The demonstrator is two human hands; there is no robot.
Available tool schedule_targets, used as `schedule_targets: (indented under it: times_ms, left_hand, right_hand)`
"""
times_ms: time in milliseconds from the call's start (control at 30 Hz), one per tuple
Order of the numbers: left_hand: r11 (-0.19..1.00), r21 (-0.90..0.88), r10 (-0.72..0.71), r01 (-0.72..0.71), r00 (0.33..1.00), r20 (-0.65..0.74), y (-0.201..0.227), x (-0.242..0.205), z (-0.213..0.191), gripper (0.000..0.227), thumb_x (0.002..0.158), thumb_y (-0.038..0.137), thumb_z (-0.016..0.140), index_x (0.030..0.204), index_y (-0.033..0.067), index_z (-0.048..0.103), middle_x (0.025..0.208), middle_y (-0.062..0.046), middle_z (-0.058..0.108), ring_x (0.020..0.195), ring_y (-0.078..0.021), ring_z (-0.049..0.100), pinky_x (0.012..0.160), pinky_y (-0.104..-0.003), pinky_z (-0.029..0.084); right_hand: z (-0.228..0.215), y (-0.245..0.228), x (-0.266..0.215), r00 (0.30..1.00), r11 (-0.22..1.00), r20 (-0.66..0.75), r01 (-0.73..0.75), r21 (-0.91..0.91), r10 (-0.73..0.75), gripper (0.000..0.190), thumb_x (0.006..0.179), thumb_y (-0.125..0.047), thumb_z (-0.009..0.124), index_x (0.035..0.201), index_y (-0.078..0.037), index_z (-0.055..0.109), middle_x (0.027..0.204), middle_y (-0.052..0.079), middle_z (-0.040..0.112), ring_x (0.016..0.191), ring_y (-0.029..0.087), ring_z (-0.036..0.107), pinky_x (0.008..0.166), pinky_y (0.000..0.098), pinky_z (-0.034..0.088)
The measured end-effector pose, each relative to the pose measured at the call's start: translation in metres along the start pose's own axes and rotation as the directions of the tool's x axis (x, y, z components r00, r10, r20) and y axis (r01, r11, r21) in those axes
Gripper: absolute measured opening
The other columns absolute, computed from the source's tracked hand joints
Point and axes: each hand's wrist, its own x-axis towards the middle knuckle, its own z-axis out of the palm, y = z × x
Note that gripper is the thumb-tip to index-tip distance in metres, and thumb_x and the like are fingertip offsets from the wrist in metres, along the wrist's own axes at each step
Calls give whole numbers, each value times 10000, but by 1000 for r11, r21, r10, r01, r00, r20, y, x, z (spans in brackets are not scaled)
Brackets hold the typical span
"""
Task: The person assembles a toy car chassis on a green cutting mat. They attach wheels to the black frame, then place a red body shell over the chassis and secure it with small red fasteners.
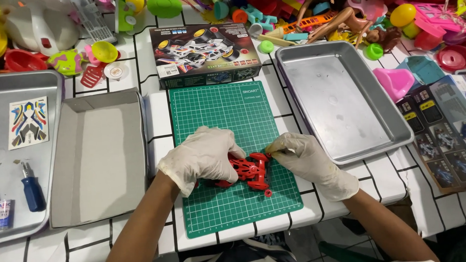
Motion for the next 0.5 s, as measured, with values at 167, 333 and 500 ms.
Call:
schedule_targets:
  times_ms: [167, 333, 500]
  left_hand:
    - [1000, 2, 8, -8, 1000, -9, -2, 6, 5, 644, 597, 270, 742, 1232, 369, 781, 1233, -16, 709, 1167, -322, 608, 1020, -472, 538]
    - [1000, 6, 18, -18, 1000, -24, -8, 11, 8, 634, 592, 284, 742, 1218, 377, 786, 1219, -6, 713, 1166, -317, 608, 1020, -473, 540]
    - [1000, 7, 24, -24, 1000, -17, -8, 10, 8, 635, 593, 281, 736, 1221, 368, 786, 1219, -7, 719, 1156, -326, 616, 1006, -476, 550]
  right_hand:
    - [1, 4, 0, 999, 999, 25, 47, 8, -47, 163, 800, 64, 772, 907, -56, 795, 877, 105, 776, 833, 237, 771, 746, 325, 626]
    - [2, 8, 1, 997, 997, 35, 67, -41, -66, 167, 804, 62, 765, 900, -72, 789, 877, 92, 772, 818, 235, 769, 726, 325, 631]
    - [0, -8, 5, 996, 999, 84, -19, -39, 22, 168, 790, 110, 738, 900, -17, 730, 866, 136, 736, 799, 257, 727, 760, 364, 618]
